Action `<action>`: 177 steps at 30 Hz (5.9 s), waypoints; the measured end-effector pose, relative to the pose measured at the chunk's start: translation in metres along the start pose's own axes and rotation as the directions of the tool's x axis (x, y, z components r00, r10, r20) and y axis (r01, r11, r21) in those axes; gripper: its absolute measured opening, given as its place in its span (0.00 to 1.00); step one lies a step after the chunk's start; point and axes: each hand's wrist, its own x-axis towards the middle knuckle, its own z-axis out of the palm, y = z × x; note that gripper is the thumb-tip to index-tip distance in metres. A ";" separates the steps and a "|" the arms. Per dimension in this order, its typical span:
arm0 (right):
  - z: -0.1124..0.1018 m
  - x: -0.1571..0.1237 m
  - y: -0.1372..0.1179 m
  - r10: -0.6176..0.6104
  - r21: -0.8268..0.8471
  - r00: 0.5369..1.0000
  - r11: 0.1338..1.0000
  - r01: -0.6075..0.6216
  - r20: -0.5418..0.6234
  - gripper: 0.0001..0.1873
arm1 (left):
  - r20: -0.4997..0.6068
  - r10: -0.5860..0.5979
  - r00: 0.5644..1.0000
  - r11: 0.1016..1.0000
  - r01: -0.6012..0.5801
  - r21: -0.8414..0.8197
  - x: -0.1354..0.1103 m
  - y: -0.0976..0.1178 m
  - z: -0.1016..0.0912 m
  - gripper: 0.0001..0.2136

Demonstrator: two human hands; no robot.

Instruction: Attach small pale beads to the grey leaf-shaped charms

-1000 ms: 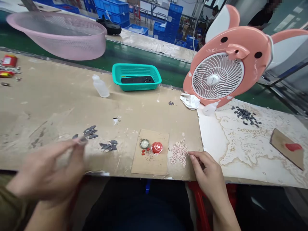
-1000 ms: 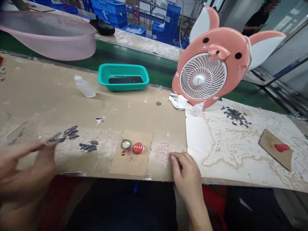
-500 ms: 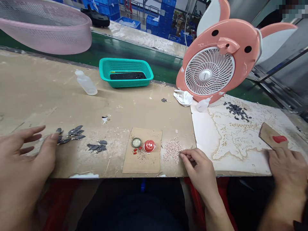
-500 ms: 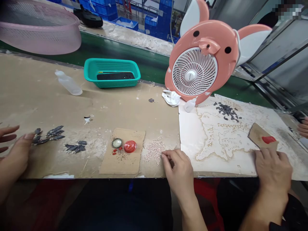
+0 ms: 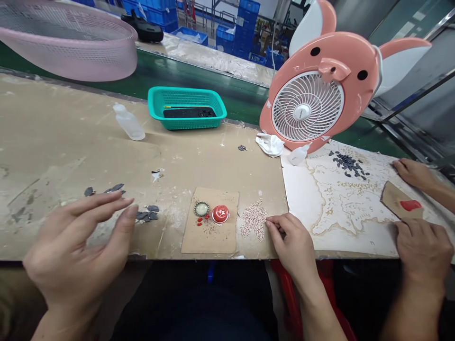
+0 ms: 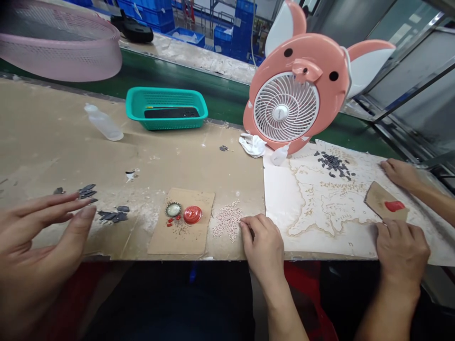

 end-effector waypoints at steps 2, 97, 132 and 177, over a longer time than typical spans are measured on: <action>0.000 -0.001 0.000 0.006 -0.018 1.000 1.000 -0.006 0.000 0.13 | -0.005 0.082 0.997 0.996 -0.082 0.018 -0.002 0.019 0.004 0.12; 0.001 0.045 -0.103 -0.297 -0.100 0.906 0.935 0.340 0.302 0.10 | 0.455 -0.097 0.885 0.973 0.181 -0.146 -0.017 0.013 -0.022 0.09; -0.022 -0.021 -0.128 -0.070 0.632 0.980 0.772 -0.066 0.188 0.09 | 0.709 -0.255 0.657 0.469 0.726 -0.504 -0.034 0.098 -0.012 0.14; -0.010 -0.026 -0.122 -0.165 0.566 0.983 0.820 0.090 0.082 0.07 | 0.519 -0.141 0.843 0.593 0.492 -0.638 -0.049 0.092 -0.003 0.16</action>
